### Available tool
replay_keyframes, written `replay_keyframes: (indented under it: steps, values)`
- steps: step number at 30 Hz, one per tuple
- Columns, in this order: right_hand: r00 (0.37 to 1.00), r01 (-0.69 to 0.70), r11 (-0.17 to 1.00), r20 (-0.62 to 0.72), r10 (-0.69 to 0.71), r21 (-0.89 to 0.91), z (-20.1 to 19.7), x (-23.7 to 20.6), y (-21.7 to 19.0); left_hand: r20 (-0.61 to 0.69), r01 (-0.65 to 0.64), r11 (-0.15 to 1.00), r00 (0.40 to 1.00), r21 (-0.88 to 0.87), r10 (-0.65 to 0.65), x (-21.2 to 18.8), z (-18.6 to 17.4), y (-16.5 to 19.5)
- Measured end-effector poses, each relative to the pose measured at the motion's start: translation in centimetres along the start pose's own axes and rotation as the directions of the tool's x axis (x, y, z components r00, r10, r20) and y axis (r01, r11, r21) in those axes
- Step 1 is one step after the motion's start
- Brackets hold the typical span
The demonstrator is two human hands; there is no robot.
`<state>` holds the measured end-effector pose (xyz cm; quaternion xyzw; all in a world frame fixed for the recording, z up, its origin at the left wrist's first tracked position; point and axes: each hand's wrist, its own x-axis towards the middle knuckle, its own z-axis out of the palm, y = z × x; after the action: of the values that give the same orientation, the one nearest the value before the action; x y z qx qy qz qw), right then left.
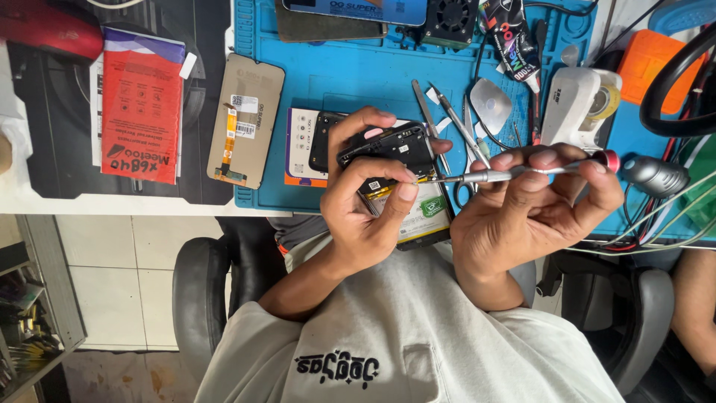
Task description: The person disassembles a smartphone, using a screwdriver to remove screws from the back cover and working on the internal battery and components. They then test the phone's screen by powering it on, and wrap rubber bands around the phone body to hold it together while it sits on the work mat.
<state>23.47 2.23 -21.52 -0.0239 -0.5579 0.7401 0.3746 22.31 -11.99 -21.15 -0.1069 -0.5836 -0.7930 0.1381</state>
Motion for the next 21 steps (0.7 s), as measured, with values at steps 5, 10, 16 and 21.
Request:
replay_keyframes:
  steps: [5, 10, 16, 21]
  values:
    - [1.000, 0.001, 1.000, 0.003, -0.001, 0.016, -0.01, 0.04, 0.00, -0.002, 0.019, 0.999, 1.000, -0.040, -0.019, 0.05, 0.09, -0.05]
    - [1.000, -0.007, 1.000, -0.009, 0.007, -0.004, 0.47, 0.05, -0.41, -0.002, -0.004, 0.998, 1.000, 0.057, 0.004, -0.07, -0.04, 0.07]
    - [1.000, -0.004, 1.000, -0.002, 0.004, 0.005, 0.40, -0.12, -0.41, -0.008, -0.008, 0.998, 1.000, 0.069, 0.009, -0.19, -0.05, -0.11]
    - [0.999, 0.030, 0.999, -0.017, -0.030, -0.016, -0.08, -0.41, -0.19, -0.026, -0.034, 0.999, 0.999, 0.030, 0.035, -0.21, 0.34, -0.21]
